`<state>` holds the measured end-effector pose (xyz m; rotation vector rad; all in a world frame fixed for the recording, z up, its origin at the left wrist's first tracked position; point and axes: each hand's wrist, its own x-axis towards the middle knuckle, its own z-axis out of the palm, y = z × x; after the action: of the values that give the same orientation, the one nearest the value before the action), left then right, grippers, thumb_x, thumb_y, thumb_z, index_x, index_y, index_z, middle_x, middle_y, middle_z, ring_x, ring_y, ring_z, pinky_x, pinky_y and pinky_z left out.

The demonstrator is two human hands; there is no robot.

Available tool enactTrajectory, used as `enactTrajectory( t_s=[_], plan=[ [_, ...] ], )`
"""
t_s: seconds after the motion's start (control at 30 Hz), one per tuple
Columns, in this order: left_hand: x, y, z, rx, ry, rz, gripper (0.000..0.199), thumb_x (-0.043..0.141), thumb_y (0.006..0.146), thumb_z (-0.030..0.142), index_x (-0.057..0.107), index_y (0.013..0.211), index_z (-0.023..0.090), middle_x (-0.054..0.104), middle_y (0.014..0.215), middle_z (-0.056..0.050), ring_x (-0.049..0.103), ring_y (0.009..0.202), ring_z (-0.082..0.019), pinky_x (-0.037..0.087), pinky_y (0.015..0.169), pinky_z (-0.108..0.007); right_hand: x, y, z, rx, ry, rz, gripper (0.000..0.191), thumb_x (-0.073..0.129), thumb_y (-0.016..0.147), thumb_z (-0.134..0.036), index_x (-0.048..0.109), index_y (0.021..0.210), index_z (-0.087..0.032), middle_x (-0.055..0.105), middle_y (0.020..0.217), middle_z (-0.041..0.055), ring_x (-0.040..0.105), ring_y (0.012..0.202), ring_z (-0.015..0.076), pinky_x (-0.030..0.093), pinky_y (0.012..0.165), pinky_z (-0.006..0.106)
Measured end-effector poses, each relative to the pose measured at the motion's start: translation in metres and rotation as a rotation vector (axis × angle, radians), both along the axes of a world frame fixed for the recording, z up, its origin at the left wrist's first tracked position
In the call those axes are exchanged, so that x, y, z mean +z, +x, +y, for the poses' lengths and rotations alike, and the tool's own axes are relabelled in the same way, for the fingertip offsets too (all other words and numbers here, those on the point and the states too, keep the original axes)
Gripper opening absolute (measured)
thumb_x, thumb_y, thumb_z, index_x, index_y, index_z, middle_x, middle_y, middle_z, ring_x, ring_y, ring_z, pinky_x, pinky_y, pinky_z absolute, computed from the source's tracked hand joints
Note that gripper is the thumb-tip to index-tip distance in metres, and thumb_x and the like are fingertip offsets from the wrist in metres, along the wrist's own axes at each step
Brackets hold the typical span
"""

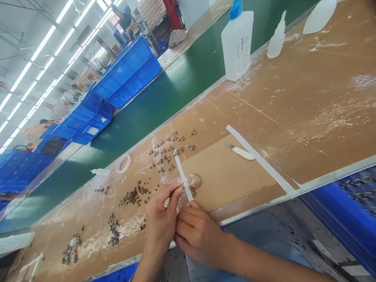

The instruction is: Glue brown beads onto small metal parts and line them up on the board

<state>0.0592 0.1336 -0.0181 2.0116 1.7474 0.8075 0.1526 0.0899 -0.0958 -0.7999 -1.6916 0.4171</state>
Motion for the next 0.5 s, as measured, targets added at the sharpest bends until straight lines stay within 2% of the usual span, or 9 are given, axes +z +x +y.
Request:
enactTrajectory(
  t_s=[0.1, 0.27, 0.5],
  plan=[
    [0.002, 0.004, 0.004, -0.087, 0.066, 0.128, 0.013, 0.062, 0.088, 0.025, 0.076, 0.089, 0.024, 0.078, 0.090, -0.001, 0.072, 0.084, -0.017, 0.056, 0.078, -0.028, 0.001, 0.001, 0.001, -0.032, -0.010, 0.014, 0.030, 0.044, 0.095, -0.014, 0.057, 0.068, -0.015, 0.056, 0.068, 0.0022, 0.046, 0.067, 0.0154, 0.033, 0.064, 0.032],
    [0.004, 0.008, 0.010, -0.207, 0.184, 0.262, 0.012, 0.060, 0.091, 0.020, 0.072, 0.090, 0.021, 0.076, 0.087, -0.001, 0.072, 0.081, -0.014, 0.056, 0.075, -0.022, 0.001, 0.001, 0.002, -0.009, -0.054, 0.001, 0.025, 0.047, 0.092, -0.013, 0.059, 0.070, -0.014, 0.059, 0.071, 0.0031, 0.049, 0.070, 0.0158, 0.034, 0.066, 0.032],
    [0.002, 0.010, 0.014, -0.286, 0.260, 0.339, 0.013, 0.058, 0.092, 0.017, 0.071, 0.092, 0.019, 0.075, 0.086, -0.001, 0.071, 0.079, -0.013, 0.056, 0.074, -0.021, 0.001, 0.001, 0.002, -0.035, -0.067, 0.007, 0.024, 0.049, 0.091, -0.012, 0.057, 0.069, -0.015, 0.057, 0.068, 0.0017, 0.048, 0.069, 0.0150, 0.035, 0.066, 0.031]
  ],
)
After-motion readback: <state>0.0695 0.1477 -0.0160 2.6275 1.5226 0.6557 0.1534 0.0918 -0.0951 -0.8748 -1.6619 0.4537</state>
